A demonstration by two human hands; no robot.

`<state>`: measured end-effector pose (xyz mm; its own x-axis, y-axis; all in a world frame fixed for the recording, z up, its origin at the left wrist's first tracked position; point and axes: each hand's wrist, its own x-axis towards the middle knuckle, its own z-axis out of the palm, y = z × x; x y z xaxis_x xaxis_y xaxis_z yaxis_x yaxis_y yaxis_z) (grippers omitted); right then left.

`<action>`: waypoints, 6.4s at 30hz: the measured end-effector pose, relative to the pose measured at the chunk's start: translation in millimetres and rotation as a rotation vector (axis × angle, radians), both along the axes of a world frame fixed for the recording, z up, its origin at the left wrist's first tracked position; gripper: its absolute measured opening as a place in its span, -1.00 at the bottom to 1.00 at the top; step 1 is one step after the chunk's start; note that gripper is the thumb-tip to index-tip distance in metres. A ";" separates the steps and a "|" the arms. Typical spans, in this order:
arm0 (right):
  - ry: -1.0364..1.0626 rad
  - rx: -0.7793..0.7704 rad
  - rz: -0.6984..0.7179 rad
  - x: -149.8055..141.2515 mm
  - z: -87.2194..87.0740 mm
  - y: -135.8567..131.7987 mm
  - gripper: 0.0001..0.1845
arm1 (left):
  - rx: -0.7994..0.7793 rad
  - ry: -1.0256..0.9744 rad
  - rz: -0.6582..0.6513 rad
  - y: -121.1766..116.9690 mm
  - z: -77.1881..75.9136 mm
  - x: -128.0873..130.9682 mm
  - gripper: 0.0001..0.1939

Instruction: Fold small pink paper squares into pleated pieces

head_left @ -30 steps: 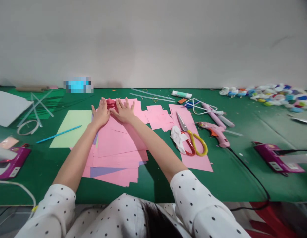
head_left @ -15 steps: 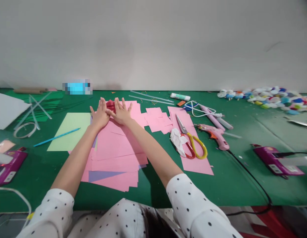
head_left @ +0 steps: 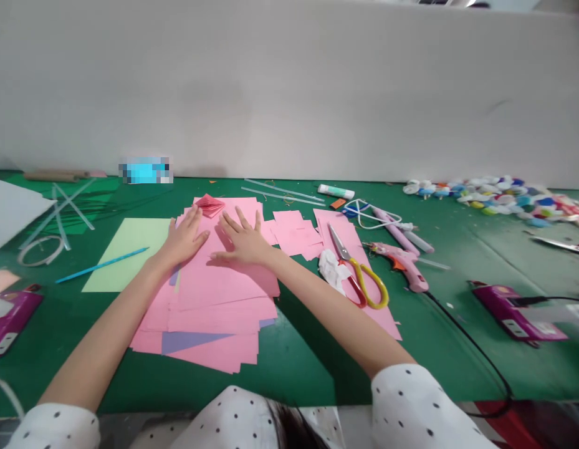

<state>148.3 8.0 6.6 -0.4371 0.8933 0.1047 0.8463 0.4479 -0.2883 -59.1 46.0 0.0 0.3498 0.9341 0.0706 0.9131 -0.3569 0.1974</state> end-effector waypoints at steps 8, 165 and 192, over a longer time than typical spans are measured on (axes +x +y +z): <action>0.090 -0.043 -0.042 15.9 -12.8 -25.5 -0.18 | -0.004 0.036 -0.084 -17.7 -12.1 7.1 -0.35; 1.174 -0.232 -0.271 25.1 -30.2 -83.7 -0.41 | -0.201 -0.810 -0.160 -121.2 0.1 68.6 -0.69; 1.065 -0.207 -0.258 23.6 -21.6 -90.1 -0.33 | -0.363 -0.795 -0.318 -113.8 2.2 64.0 -0.50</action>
<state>171.8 -82.1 -15.0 -0.0116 0.9879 0.1544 0.1832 0.1539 -0.9709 4.9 -67.8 2.2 0.5674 0.8145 0.1214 0.3315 -0.3609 0.8717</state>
